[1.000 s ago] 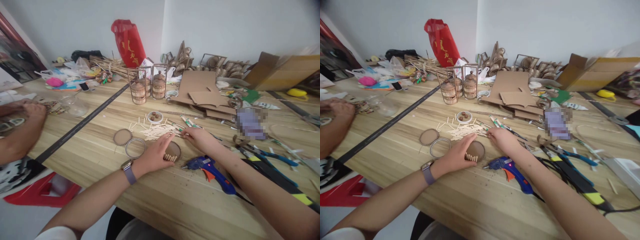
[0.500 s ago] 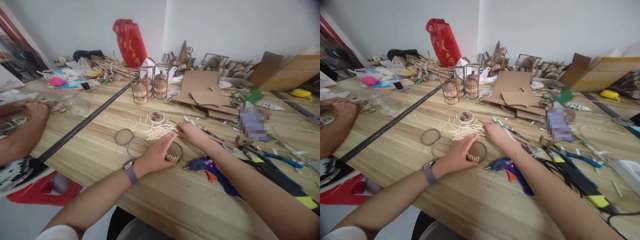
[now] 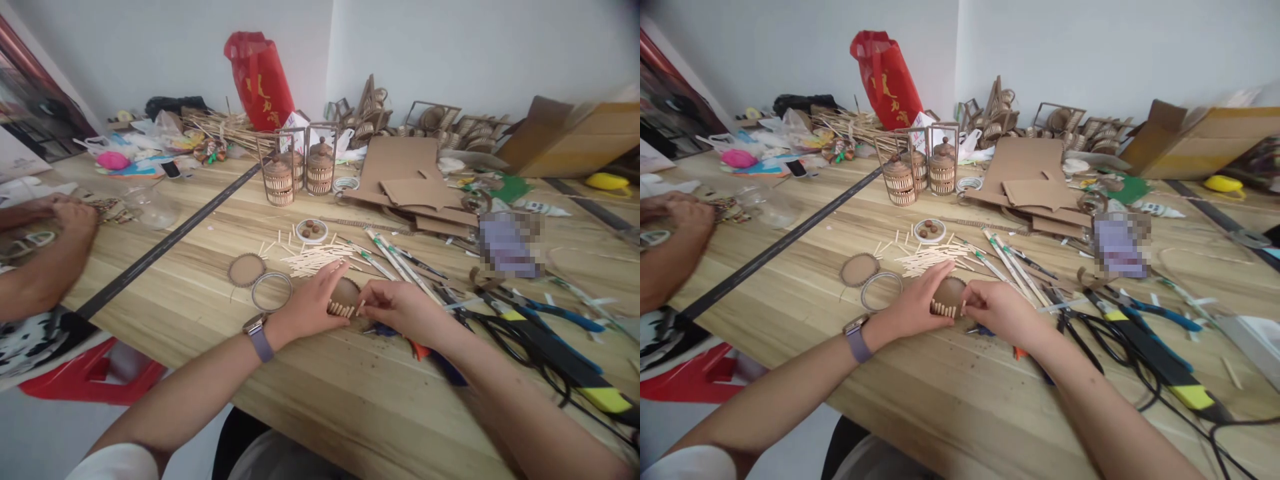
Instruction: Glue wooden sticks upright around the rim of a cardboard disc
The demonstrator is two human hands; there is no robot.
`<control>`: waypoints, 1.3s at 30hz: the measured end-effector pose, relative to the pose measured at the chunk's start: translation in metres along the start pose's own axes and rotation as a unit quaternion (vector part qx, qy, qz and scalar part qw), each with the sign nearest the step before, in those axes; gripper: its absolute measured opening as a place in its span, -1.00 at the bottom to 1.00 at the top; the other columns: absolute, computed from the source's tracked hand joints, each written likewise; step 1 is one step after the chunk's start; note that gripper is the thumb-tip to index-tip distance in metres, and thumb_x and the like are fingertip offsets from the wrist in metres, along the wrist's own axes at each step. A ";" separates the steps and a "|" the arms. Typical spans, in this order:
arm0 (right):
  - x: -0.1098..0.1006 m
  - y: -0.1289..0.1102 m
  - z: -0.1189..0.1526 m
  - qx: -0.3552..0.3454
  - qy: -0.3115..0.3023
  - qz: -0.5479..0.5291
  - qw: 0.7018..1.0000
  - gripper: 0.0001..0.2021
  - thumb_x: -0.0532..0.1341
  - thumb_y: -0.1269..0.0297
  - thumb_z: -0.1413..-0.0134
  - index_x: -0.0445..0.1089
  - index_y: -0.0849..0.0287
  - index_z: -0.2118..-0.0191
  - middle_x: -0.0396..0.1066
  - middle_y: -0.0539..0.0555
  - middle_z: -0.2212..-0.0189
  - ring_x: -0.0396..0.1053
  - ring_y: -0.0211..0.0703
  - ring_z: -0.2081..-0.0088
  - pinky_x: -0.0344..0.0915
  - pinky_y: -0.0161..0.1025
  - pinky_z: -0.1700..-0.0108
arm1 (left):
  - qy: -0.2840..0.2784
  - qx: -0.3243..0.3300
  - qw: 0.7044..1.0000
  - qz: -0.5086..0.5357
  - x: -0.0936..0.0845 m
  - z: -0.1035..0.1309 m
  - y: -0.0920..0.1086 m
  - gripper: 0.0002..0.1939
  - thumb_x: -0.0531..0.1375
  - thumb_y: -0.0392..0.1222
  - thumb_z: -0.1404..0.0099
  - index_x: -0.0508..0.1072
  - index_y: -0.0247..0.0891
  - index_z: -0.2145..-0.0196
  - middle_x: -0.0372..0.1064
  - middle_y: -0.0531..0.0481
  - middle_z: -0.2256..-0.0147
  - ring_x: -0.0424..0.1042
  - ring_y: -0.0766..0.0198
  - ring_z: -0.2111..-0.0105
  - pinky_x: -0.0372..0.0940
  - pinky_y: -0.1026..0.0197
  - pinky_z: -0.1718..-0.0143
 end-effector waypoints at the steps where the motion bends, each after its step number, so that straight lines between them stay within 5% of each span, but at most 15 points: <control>1: 0.002 -0.002 0.000 0.001 -0.006 0.007 1.000 -0.92 0.16 0.29 -0.02 0.38 0.11 0.42 0.41 -0.06 0.58 0.32 -0.23 0.51 0.18 -0.32 0.46 | 0.001 0.001 1.000 0.001 0.000 0.000 0.000 0.11 0.41 -0.18 -0.03 -0.21 -0.11 -0.33 -0.12 -0.26 -0.33 -0.09 -0.04 -0.33 -0.04 -0.16 -0.30; 39: 0.010 -0.020 0.001 -0.145 0.033 0.213 0.966 -0.87 0.18 0.49 -0.07 0.33 0.16 0.46 0.40 0.04 0.51 0.32 -0.13 0.40 0.16 -0.27 0.30 | -0.001 0.008 1.000 -0.010 0.001 0.000 0.000 0.14 0.45 -0.15 0.00 -0.19 -0.12 -0.32 -0.10 -0.31 -0.31 -0.06 -0.07 -0.32 0.00 -0.21 -0.28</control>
Point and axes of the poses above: each hand's wrist, its own z-axis away from the middle knuckle, its own x-axis out of the palm, y = z × x, the point moved 6 cm from there along -z, towards the middle knuckle
